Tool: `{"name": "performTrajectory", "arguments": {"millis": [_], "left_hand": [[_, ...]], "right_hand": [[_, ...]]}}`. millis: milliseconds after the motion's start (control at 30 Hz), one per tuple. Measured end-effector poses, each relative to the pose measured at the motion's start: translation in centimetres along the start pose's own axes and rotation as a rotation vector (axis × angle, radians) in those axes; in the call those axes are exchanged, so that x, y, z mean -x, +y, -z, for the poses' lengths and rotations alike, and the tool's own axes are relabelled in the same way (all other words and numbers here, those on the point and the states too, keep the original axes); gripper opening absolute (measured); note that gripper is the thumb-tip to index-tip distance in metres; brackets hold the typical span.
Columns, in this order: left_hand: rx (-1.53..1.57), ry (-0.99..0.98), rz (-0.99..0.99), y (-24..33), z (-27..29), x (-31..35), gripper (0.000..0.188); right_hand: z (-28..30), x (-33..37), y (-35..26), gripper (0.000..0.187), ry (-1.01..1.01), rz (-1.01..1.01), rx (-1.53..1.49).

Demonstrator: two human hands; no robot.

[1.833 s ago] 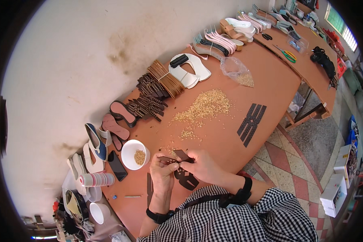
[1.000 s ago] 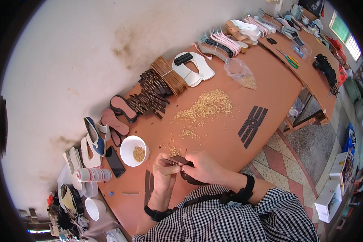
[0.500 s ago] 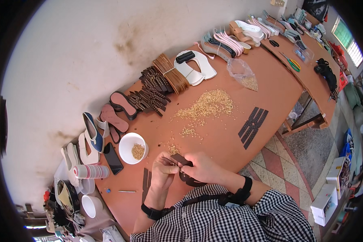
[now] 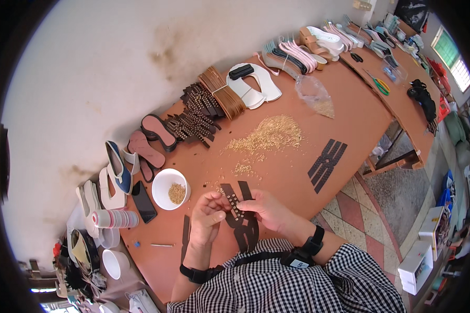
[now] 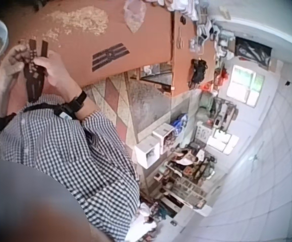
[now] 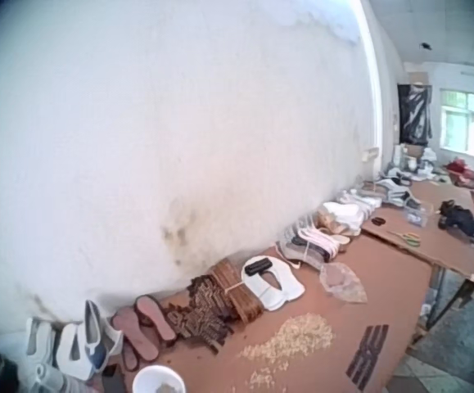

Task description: Attaching decorative gold studs to leather shoe straps.

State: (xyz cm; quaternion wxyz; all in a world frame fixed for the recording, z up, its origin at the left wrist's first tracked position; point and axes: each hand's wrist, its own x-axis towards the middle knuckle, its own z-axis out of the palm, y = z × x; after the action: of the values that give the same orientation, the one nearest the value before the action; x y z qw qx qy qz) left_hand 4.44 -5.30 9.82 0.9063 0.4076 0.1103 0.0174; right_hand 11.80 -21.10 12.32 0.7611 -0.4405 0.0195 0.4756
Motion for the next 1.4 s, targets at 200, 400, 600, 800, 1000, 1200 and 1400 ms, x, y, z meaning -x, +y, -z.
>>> {"name": "performTrajectory", "arguments": {"millis": [200,400,600,800,1000,1200,1400], "left_hand": [[-0.361,0.318,-0.131,0.1,5.7,-0.6,0.023],[-1.245,0.447,-0.111,-4.8,11.0,0.9,0.014],[-1.436,0.406,-0.210,-5.5,10.9,-0.6,0.011],[-1.765,0.235,-0.147,-4.9,10.8,-1.7,0.010],[-2.102,0.142,-0.276,-5.4,9.7,-1.6,0.011],[-2.020,0.171,-0.276,-6.3,10.7,-1.3,0.011],[-1.808,0.137,-0.110,-6.4,10.3,-0.4,0.012]], "right_hand": [[1.9,0.2,-1.0,0.022,0.180,0.090,-0.050],[4.8,0.3,-0.6,0.016,0.220,0.089,-0.139],[6.0,0.5,0.3,0.013,0.265,-0.019,-0.172],[5.5,0.4,1.2,0.018,0.170,-0.086,-0.136],[4.4,0.5,0.7,0.027,0.040,-0.095,-0.098],[3.5,0.9,0.0,0.023,0.097,-0.040,-0.037],[4.0,0.7,0.2,0.021,0.163,0.029,-0.121]]}}
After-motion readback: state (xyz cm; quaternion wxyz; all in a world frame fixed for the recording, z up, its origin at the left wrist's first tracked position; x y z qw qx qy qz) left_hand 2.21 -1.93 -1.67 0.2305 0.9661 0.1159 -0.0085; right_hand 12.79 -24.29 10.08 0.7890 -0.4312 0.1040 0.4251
